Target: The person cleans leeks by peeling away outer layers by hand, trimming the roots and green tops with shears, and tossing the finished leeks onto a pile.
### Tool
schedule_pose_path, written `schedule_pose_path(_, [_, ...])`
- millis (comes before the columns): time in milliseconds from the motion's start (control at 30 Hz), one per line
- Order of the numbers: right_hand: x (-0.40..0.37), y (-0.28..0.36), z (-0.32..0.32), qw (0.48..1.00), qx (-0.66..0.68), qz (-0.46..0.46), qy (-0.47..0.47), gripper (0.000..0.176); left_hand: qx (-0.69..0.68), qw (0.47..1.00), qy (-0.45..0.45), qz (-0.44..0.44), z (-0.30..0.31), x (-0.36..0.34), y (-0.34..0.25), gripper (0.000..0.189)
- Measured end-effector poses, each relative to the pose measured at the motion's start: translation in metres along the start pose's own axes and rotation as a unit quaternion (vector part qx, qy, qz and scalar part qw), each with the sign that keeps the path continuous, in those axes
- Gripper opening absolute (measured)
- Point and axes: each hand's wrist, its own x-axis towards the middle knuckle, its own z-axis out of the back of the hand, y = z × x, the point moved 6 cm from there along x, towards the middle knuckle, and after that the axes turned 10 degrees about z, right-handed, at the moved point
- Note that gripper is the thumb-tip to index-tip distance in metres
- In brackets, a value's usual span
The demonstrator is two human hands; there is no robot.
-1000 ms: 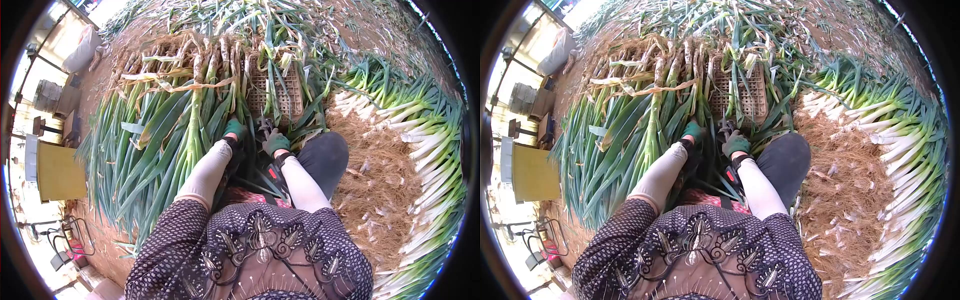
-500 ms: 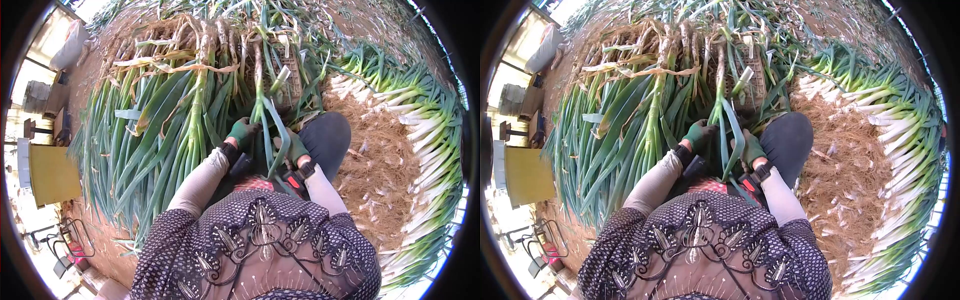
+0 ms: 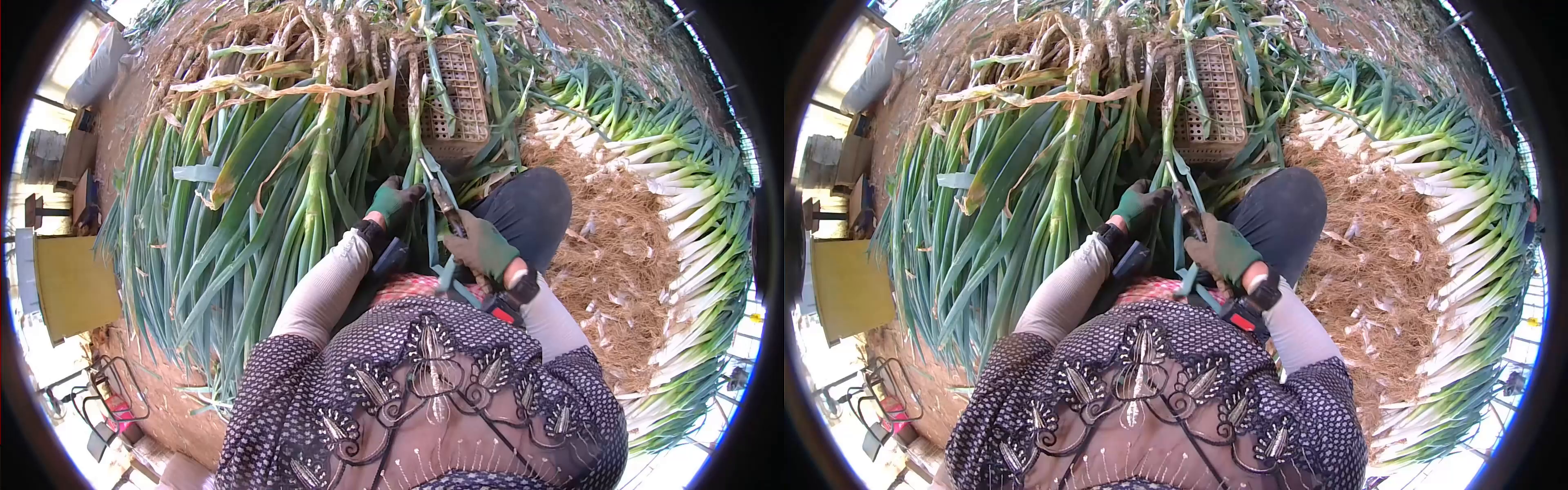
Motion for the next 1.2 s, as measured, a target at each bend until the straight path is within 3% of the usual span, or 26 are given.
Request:
schedule_pose_path(67, [0.02, -0.018, -0.004, 0.998, -0.041, 0.04, -0.035, 0.047, -0.004, 1.0, 0.008, -0.004, 0.0, -0.002, -0.004, 0.043])
schedule_pose_path(233, [0.045, -0.011, 0.0, 0.999, -0.027, -0.03, 0.01, 0.046, 0.029, 0.999, 0.009, -0.023, -0.002, -0.001, -0.003, 0.046])
schedule_pose_path(300, [0.074, -0.028, -0.002, 0.998, -0.058, -0.017, 0.005, 0.045, 0.023, 0.999, 0.016, -0.033, -0.005, 0.007, 0.004, 0.047])
schedule_pose_path(333, [0.102, -0.046, -0.004, 0.978, -0.177, 0.091, -0.062, 0.043, 0.02, 0.999, 0.019, -0.038, -0.005, 0.01, 0.007, 0.048])
schedule_pose_path(400, [0.114, -0.024, 0.014, 0.997, -0.068, -0.001, -0.036, 0.043, 0.022, 0.999, 0.021, -0.029, -0.005, 0.007, 0.005, 0.05])
schedule_pose_path(567, [0.185, -0.017, 0.042, 0.995, -0.06, -0.084, -0.009, 0.037, 0.008, 0.999, 0.031, -0.019, -0.006, -0.008, -0.003, 0.051])
schedule_pose_path(733, [0.254, -0.017, 0.067, 0.988, -0.131, -0.053, -0.07, 0.044, -0.004, 0.999, 0.036, 0.012, -0.007, -0.014, -0.008, 0.05])
schedule_pose_path(900, [0.247, -0.004, 0.068, 0.987, -0.137, 0.013, -0.082, 0.037, -0.02, 0.999, 0.045, 0.022, -0.008, -0.017, -0.011, 0.051])
schedule_pose_path(967, [0.23, -0.011, 0.049, 0.977, -0.196, 0.039, -0.068, 0.045, -0.043, 0.997, 0.056, 0.012, -0.011, -0.013, -0.005, 0.052])
schedule_pose_path(1067, [0.185, -0.027, 0.026, 0.979, -0.206, 0.004, -0.014, 0.05, 0.166, 0.983, 0.082, -0.008, -0.015, -0.015, -0.016, 0.05])
schedule_pose_path(1167, [0.167, -0.057, 0.026, 0.981, -0.188, -0.053, -0.008, 0.052, 0.467, 0.878, 0.0, -0.104, -0.015, -0.047, -0.065, 0.043])
schedule_pose_path(1200, [0.161, -0.058, 0.026, 0.982, -0.182, -0.057, -0.012, 0.053, 0.509, 0.844, -0.076, -0.15, -0.011, -0.046, -0.078, 0.041])
